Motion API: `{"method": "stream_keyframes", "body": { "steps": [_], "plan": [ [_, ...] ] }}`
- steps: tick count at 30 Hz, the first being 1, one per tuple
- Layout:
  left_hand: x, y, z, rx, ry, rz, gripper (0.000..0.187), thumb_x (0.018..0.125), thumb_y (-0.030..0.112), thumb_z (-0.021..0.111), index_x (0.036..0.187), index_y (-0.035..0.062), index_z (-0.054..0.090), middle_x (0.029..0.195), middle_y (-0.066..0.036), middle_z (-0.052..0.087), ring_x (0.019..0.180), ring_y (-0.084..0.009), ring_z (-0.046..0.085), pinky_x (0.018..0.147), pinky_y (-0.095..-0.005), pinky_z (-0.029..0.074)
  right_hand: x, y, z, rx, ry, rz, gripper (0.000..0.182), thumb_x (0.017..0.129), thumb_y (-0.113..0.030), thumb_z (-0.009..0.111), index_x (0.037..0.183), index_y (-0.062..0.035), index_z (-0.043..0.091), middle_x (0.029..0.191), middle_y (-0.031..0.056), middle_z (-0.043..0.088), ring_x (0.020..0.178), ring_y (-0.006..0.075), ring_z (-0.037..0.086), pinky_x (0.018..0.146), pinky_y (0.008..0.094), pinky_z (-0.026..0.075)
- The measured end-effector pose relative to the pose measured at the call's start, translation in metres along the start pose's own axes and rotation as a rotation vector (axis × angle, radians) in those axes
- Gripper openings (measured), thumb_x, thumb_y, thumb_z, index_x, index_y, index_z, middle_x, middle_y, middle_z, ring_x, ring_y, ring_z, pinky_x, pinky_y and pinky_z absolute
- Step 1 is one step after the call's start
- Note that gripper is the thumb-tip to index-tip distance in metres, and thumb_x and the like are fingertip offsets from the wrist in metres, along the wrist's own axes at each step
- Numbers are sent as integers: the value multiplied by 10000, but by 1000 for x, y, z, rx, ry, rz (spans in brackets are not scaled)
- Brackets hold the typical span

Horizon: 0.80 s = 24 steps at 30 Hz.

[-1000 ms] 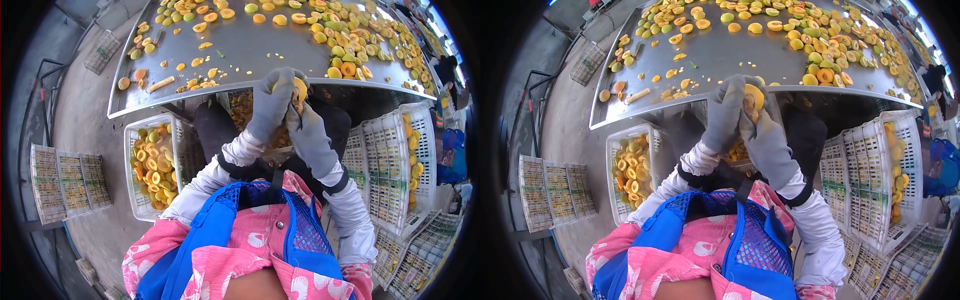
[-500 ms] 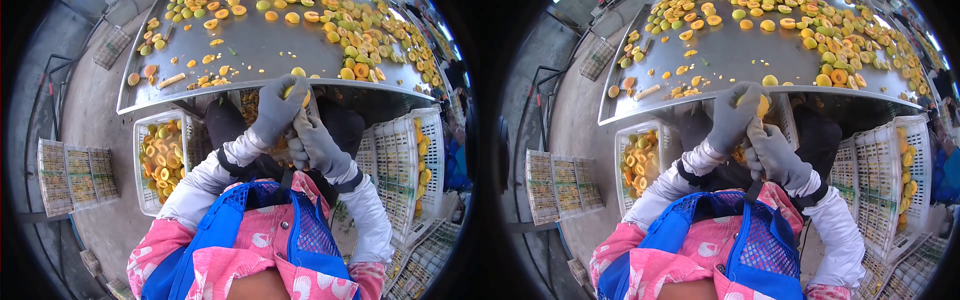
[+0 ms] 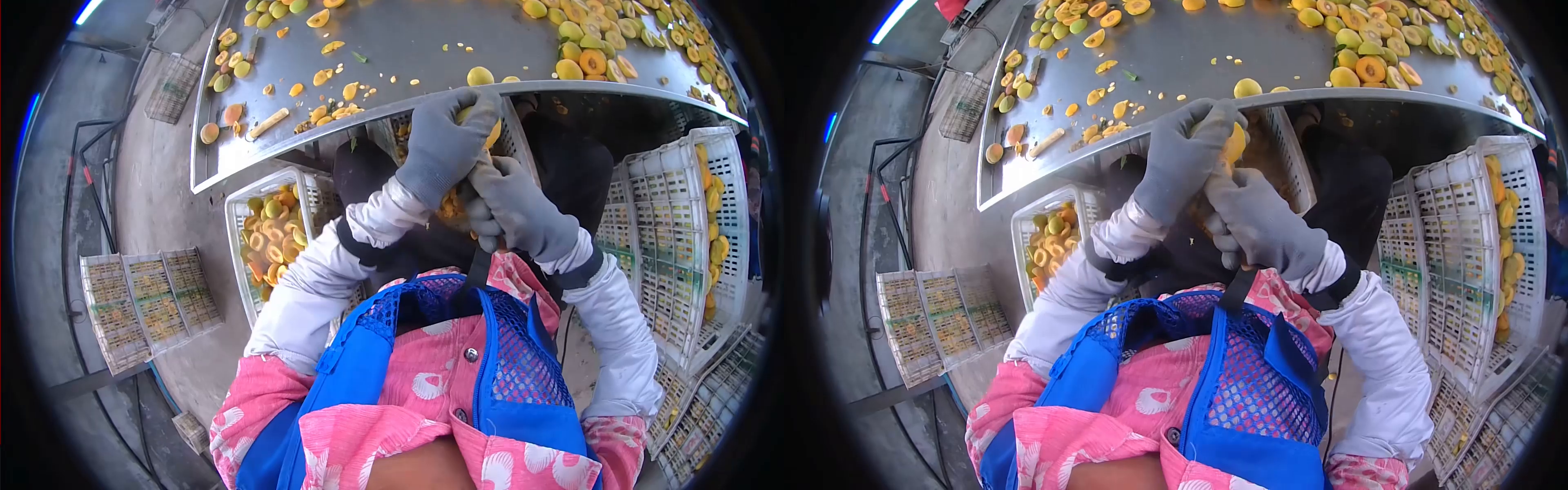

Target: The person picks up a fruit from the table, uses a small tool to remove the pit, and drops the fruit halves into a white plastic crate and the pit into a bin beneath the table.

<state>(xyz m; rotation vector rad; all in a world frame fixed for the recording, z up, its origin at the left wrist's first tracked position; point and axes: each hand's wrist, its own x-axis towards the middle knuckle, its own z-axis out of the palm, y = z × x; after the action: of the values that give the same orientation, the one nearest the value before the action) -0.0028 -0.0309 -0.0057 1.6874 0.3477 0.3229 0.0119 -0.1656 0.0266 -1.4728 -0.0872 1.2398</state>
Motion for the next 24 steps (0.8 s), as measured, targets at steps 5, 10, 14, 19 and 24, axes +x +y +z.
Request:
{"method": "stream_keyframes", "body": {
  "steps": [5, 10, 14, 19, 24],
  "plan": [
    [-1, 10, -12, -622, -336, 2, 276, 983, 236, 527, 911, 3, 655, 837, -70, 669, 732, -129, 629, 669, -295, 533, -6, -6, -11, 291, -368, 97, 483, 975, -576, 414, 875, -105, 463, 560, -68, 279, 394, 43, 246, 344, 233, 250],
    [8, -7, -7, -140, -277, -114, 279, 979, 259, 539, 913, 11, 650, 851, -66, 669, 748, -143, 641, 682, -300, 536, -4, 5, -11, 423, -419, 173, 502, 964, -620, 394, 831, -138, 432, 565, -87, 225, 400, 38, 191, 356, 226, 200],
    [14, -11, -7, -187, -278, 47, 335, 989, 308, 524, 931, 3, 651, 841, -76, 667, 747, -141, 643, 691, -280, 532, -7, 3, -7, 409, -423, 86, 494, 966, -633, 370, 809, -166, 401, 577, -97, 205, 401, 30, 165, 362, 218, 175],
    [15, -7, -7, -88, -359, -31, 409, 998, 358, 493, 931, -11, 656, 849, -100, 676, 742, -140, 647, 697, -275, 532, 1, 12, -12, 541, -490, 139, 486, 975, -623, 365, 816, -165, 402, 580, -100, 199, 401, 23, 147, 365, 215, 164],
    [15, -14, -6, -260, -316, -6, 372, 1003, 328, 497, 961, -10, 646, 854, -87, 678, 732, -145, 647, 698, -280, 535, 2, 10, -10, 530, -566, 81, 484, 972, -623, 378, 831, -160, 400, 595, -100, 212, 409, 21, 155, 370, 207, 160]
  ]
}}
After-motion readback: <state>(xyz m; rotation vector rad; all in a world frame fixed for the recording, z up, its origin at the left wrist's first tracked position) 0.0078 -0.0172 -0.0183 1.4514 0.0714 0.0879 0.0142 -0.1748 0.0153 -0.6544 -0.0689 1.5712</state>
